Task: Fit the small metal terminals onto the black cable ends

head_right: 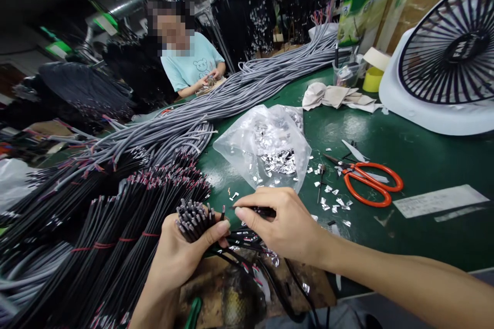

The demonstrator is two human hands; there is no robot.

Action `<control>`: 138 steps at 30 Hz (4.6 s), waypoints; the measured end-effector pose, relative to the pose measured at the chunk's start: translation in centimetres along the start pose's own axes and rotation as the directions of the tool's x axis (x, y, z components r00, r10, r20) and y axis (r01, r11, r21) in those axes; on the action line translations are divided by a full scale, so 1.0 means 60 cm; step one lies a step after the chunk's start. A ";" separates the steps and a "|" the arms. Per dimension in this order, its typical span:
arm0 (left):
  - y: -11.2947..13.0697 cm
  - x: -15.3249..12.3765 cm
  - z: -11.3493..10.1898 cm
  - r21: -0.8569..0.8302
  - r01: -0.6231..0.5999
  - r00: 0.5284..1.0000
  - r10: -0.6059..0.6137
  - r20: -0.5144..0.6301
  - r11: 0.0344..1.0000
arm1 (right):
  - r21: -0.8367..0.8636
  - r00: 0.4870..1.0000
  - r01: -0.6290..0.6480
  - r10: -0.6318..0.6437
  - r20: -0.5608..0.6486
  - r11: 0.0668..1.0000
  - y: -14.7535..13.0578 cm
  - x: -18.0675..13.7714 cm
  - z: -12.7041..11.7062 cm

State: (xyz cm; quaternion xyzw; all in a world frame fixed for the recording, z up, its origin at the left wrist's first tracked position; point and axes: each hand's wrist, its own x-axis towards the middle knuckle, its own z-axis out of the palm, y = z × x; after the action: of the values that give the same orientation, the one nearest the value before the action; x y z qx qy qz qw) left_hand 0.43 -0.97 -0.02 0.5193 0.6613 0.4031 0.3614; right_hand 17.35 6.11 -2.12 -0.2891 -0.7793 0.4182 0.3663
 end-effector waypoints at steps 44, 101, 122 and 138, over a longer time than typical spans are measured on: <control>-0.013 0.008 0.009 0.186 -0.087 0.991 0.104 -0.082 0.979 | 0.004 1.000 -0.028 0.028 0.003 1.000 0.008 0.014 0.001; -0.006 0.011 0.014 0.113 -0.076 0.996 0.070 0.059 0.991 | -0.224 0.986 -0.045 0.007 -0.166 0.974 0.025 0.041 -0.046; -0.012 0.008 0.006 0.161 -0.074 0.993 0.088 -0.084 0.984 | -0.087 0.996 -0.041 0.048 0.075 0.995 0.004 0.006 0.004; -0.010 0.006 0.009 0.176 -0.142 0.971 0.172 -0.167 0.974 | -0.118 0.993 0.095 -0.085 0.085 0.988 0.005 0.005 0.004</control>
State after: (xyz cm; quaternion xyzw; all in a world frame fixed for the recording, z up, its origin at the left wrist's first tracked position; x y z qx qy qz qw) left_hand 0.59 -0.60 -0.79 0.5590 0.6790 0.4206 0.2228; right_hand 17.04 6.40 -2.37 -0.2583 -0.8297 0.3642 0.3350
